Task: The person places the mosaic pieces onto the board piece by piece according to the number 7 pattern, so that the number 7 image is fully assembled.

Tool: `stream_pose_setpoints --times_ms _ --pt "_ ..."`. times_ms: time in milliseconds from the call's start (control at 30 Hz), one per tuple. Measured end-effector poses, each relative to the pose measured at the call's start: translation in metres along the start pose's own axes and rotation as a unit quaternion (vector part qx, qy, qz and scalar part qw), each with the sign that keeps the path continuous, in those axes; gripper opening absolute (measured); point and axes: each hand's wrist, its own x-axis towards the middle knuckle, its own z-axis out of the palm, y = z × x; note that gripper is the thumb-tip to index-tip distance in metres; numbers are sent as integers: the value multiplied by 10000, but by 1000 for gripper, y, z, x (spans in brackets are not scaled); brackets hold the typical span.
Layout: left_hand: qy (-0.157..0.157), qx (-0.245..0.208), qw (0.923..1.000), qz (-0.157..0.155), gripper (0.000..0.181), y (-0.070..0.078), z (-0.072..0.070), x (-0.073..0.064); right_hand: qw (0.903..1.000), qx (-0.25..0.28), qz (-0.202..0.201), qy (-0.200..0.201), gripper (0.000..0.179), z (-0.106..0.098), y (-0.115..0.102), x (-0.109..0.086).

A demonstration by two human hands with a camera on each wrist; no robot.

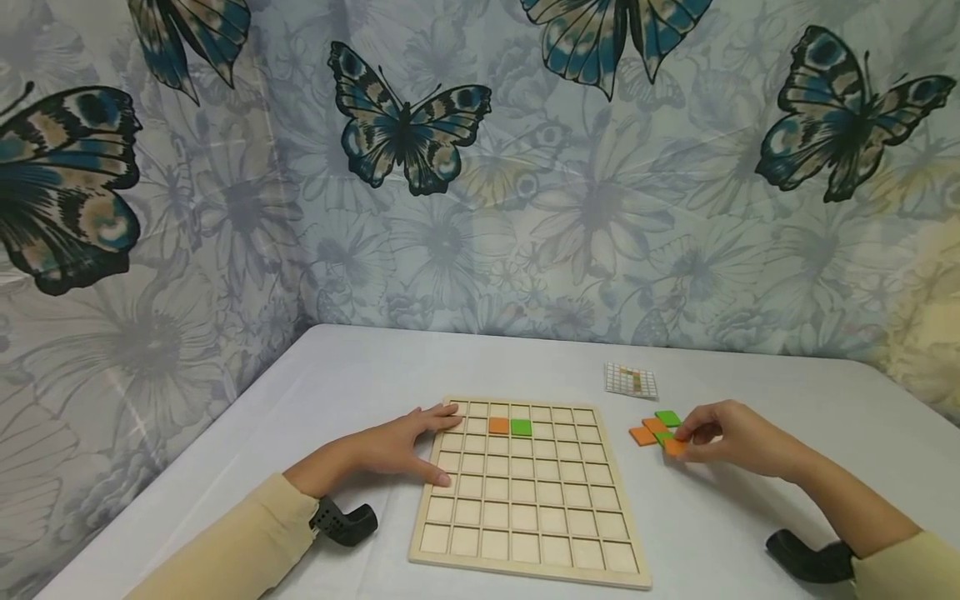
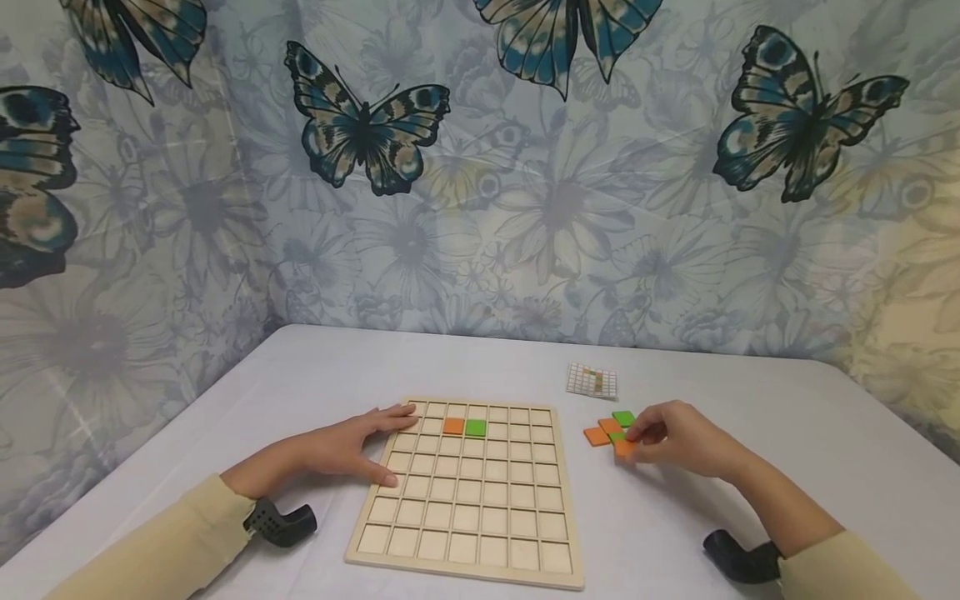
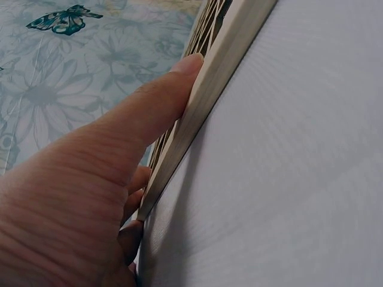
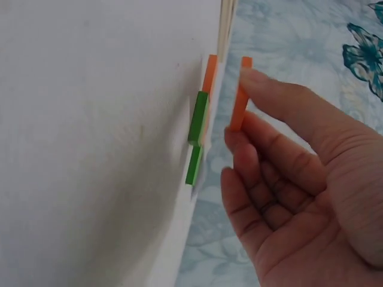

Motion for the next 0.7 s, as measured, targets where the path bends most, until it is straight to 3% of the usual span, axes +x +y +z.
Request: stream_pose_setpoints --times_ms 700 --pt "-12 1 10000 13 85 -1 0 1 9997 245 -71 -25 31 7 -22 34"
